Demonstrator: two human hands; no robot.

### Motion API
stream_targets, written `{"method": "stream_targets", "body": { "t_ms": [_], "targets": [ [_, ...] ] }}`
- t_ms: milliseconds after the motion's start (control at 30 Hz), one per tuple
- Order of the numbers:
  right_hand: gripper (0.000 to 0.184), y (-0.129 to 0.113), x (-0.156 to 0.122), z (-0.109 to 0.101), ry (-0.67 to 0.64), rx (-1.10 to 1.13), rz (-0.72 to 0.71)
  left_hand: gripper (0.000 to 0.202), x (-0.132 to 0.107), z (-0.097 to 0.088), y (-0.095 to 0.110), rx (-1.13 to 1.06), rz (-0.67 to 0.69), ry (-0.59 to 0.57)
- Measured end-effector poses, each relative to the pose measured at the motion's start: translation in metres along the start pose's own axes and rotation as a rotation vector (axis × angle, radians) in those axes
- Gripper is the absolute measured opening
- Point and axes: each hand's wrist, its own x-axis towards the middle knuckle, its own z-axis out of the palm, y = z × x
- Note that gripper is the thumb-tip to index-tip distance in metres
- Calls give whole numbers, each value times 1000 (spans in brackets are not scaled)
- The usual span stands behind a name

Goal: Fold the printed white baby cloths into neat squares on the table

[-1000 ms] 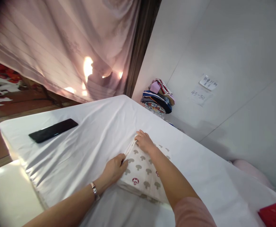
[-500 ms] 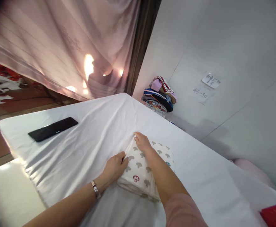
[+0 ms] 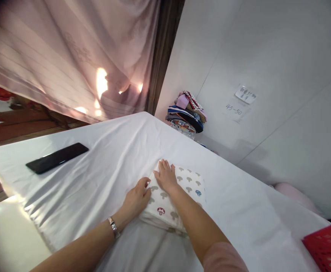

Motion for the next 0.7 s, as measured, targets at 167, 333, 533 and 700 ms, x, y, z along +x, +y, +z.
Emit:
{"method": "stream_targets", "body": {
  "t_ms": [167,333,533,700],
  "targets": [
    [56,-4,6,1,-47,19,2,31,0,1,0,35,67,79],
    [55,-6,-3,-13,-84,74,29,39,3,0,-3,72,228,132],
    [59,13,-71,-30,-107,102,47,39,8,-2,-6,88,191,38],
    [51,71,-122,-38,-107,53,218,39,8,-5,0,105,167,5]
  ]
}}
